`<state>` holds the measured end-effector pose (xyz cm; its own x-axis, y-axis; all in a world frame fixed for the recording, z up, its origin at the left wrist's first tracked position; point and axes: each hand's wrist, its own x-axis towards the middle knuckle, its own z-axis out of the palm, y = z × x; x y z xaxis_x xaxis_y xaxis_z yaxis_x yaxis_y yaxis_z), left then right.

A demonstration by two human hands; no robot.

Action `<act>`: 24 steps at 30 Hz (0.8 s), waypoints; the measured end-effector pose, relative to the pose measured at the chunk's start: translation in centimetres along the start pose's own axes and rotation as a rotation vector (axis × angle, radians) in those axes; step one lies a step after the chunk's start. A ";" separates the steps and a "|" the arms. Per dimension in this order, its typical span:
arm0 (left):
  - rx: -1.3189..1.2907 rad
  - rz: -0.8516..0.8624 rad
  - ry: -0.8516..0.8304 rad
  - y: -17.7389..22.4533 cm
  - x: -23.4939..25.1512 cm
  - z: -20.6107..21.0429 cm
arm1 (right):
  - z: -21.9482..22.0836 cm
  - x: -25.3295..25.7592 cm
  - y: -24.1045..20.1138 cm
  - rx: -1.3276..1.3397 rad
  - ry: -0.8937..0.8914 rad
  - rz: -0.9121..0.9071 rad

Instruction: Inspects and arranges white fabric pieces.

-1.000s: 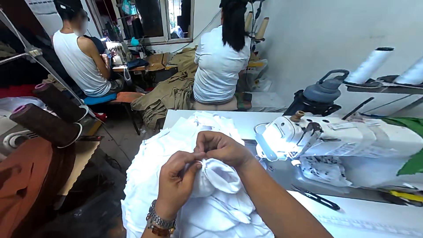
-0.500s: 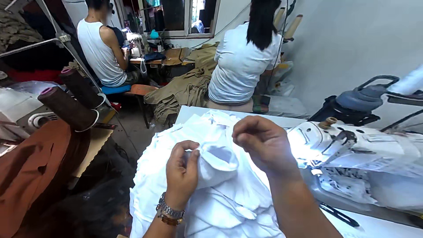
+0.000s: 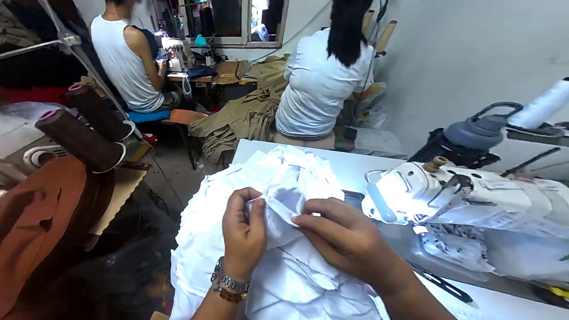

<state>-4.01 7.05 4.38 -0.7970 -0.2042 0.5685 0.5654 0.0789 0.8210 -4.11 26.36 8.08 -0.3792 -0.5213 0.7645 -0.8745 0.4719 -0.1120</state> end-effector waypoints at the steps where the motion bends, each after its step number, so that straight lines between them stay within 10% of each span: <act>1: 0.021 0.015 -0.007 0.1 0.0 0.1 | -0.5 0.0 0.0 0.098 -0.005 0.025; 5: 0.057 0.080 -0.087 0.3 0.1 0.4 | -3.1 0.0 -0.1 0.291 -0.147 0.159; 10: 0.090 0.156 -0.090 0.9 0.0 0.7 | -5.7 -0.8 0.7 -0.089 -0.279 0.178; 24: -0.311 -0.034 -0.093 1.5 -0.5 -0.1 | -2.2 -1.4 -1.4 -0.004 0.148 0.499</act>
<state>-2.73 7.16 5.33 -0.8246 -0.1107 0.5548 0.5643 -0.2309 0.7926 -1.69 28.04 8.55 -0.7029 -0.1258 0.7001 -0.5968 0.6400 -0.4841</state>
